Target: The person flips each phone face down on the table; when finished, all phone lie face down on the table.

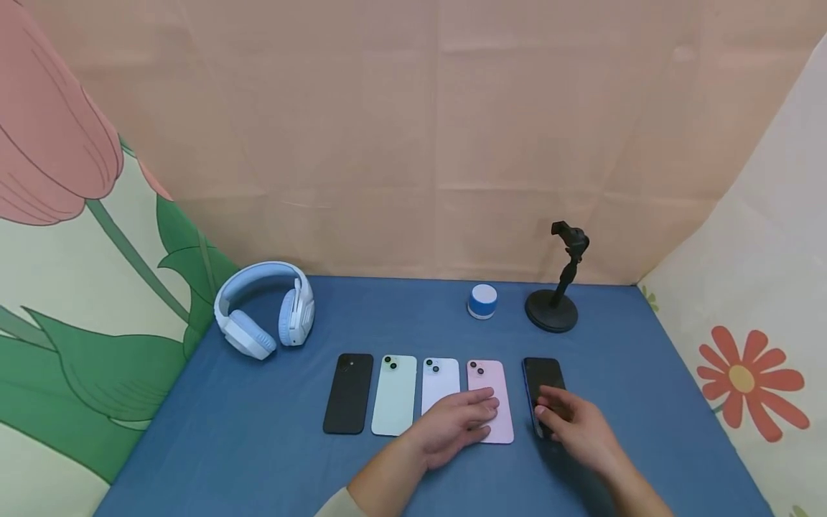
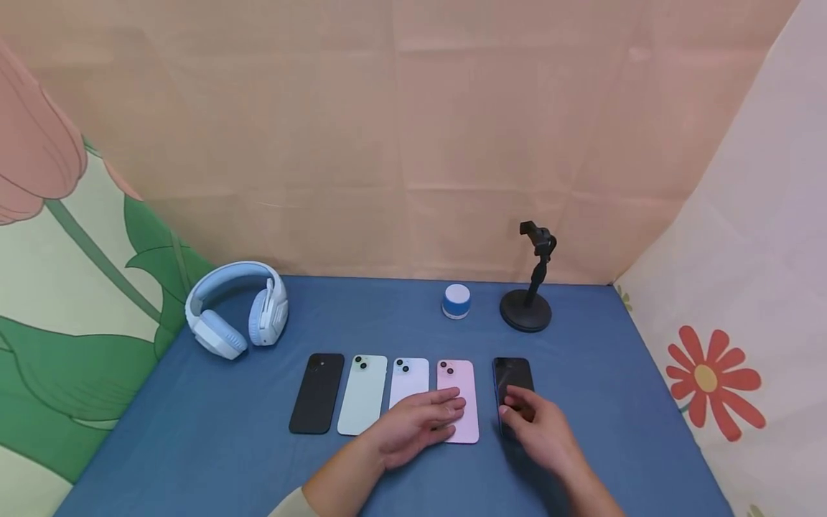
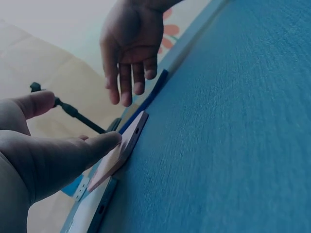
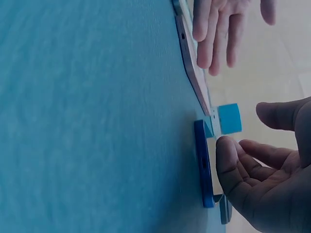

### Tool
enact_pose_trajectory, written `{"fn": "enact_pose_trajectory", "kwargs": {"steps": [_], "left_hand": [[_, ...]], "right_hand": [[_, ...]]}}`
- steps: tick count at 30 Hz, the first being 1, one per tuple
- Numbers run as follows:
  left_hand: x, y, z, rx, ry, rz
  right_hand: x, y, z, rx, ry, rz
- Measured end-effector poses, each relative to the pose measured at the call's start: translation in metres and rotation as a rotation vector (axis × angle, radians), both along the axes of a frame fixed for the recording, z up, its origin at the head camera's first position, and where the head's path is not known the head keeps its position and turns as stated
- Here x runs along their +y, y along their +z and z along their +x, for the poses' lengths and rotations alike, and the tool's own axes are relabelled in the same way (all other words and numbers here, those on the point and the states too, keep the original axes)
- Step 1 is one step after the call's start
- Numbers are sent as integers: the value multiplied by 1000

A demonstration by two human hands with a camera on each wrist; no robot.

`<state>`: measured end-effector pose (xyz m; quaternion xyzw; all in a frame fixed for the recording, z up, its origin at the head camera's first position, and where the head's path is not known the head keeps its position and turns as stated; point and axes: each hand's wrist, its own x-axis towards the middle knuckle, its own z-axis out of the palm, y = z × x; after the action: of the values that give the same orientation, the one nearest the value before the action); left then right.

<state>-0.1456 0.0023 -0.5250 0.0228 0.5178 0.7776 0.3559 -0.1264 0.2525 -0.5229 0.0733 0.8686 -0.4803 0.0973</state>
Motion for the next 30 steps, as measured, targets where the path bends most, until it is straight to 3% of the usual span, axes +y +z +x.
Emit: {"fn": "enact_pose_trajectory", "kwargs": {"steps": [14, 30], "left_hand": [[24, -5, -7, -68, -44, 74], [42, -3, -11, -81, -67, 62]], "right_hand": [[22, -2, 1, -6, -41, 71], [35, 2, -3, -27, -44, 115]]}}
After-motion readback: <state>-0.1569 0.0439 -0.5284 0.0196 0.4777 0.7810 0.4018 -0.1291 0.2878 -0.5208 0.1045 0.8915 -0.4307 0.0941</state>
